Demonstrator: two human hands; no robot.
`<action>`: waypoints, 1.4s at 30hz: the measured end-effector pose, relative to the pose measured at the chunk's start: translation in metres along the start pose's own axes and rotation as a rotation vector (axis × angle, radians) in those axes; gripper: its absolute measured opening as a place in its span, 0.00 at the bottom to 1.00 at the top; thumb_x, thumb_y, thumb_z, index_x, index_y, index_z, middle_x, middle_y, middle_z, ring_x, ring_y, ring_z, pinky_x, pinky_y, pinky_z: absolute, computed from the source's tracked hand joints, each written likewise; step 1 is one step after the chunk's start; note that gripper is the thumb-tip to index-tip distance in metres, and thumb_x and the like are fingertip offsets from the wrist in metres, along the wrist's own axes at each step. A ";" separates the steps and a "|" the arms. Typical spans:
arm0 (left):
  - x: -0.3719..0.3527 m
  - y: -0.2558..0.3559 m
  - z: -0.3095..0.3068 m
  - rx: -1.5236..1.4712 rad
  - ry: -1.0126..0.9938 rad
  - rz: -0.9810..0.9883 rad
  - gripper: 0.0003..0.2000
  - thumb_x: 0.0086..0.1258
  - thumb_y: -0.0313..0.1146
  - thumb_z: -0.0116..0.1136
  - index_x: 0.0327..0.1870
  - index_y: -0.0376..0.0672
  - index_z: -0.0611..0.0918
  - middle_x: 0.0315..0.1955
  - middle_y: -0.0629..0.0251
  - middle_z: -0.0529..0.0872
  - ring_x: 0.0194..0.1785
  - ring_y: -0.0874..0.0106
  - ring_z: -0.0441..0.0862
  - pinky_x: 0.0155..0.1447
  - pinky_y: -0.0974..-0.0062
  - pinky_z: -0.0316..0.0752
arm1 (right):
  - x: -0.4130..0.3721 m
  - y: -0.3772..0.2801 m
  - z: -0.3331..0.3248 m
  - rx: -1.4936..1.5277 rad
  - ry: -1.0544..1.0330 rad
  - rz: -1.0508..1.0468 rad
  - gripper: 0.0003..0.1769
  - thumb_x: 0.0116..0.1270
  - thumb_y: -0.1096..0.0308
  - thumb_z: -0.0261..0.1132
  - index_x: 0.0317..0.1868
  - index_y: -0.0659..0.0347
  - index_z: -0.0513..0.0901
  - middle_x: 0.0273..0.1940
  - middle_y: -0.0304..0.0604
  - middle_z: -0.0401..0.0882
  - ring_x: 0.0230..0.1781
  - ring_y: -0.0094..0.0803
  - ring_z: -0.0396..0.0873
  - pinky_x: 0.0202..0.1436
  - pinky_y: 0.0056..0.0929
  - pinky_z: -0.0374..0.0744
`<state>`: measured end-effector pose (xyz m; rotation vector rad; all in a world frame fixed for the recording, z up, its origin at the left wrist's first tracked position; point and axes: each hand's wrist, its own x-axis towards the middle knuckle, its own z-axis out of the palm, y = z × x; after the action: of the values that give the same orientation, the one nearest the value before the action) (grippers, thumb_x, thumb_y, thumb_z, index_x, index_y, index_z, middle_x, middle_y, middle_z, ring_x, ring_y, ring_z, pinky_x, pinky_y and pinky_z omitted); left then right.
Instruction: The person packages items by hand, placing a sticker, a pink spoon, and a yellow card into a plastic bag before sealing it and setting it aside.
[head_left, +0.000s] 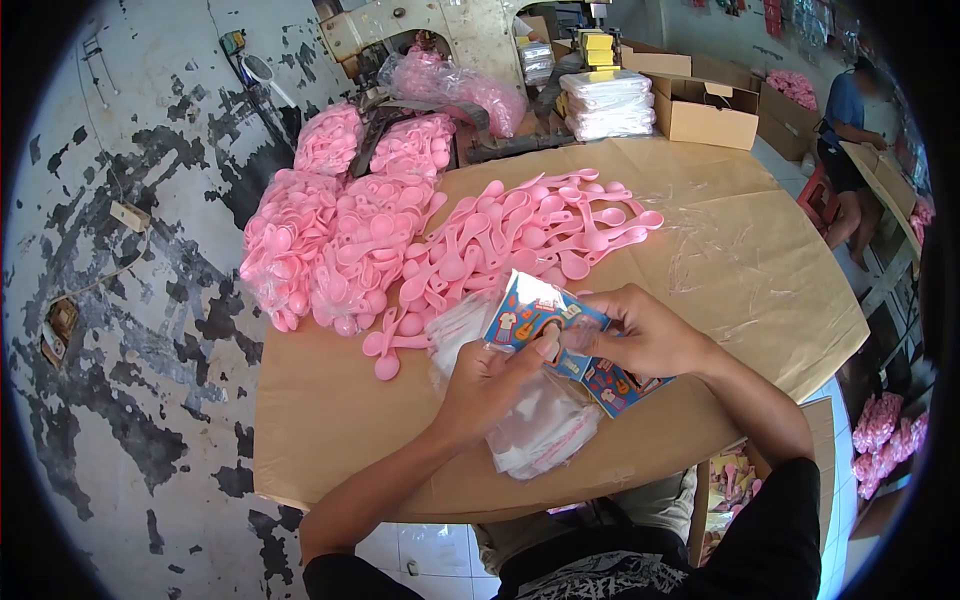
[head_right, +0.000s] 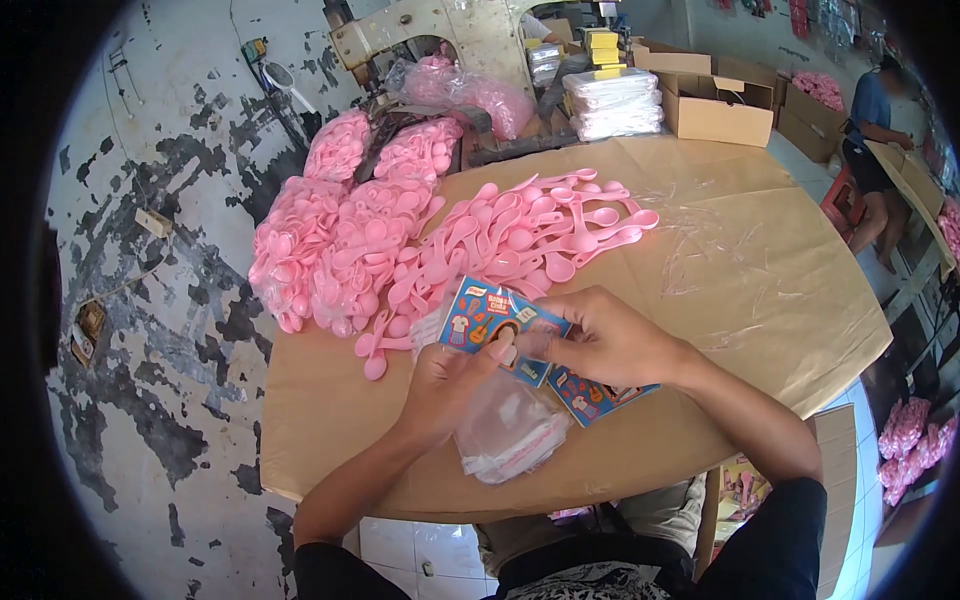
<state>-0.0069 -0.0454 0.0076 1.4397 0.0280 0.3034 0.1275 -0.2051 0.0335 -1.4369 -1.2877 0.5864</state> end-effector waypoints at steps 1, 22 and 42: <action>0.000 0.000 -0.001 -0.004 -0.009 -0.022 0.15 0.75 0.33 0.55 0.56 0.33 0.79 0.48 0.67 0.83 0.50 0.82 0.78 0.56 0.79 0.72 | 0.001 -0.002 0.004 0.067 0.027 0.014 0.11 0.71 0.67 0.61 0.48 0.64 0.83 0.34 0.36 0.83 0.34 0.16 0.75 0.40 0.24 0.77; -0.001 0.016 -0.006 -0.148 0.221 0.182 0.10 0.73 0.28 0.57 0.51 0.35 0.81 0.46 0.66 0.85 0.47 0.80 0.81 0.55 0.78 0.75 | 0.002 0.007 0.018 0.264 0.142 0.066 0.15 0.71 0.66 0.63 0.54 0.63 0.81 0.39 0.33 0.82 0.38 0.15 0.75 0.42 0.21 0.76; 0.003 0.018 0.004 -0.085 -0.082 0.242 0.26 0.74 0.31 0.55 0.69 0.35 0.64 0.65 0.57 0.71 0.65 0.74 0.71 0.68 0.71 0.68 | 0.001 0.009 0.019 0.142 0.143 0.137 0.15 0.68 0.67 0.67 0.53 0.64 0.81 0.38 0.35 0.81 0.37 0.16 0.76 0.40 0.20 0.76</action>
<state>-0.0070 -0.0468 0.0262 1.3715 -0.2248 0.4387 0.1147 -0.1957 0.0200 -1.4289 -1.0214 0.6414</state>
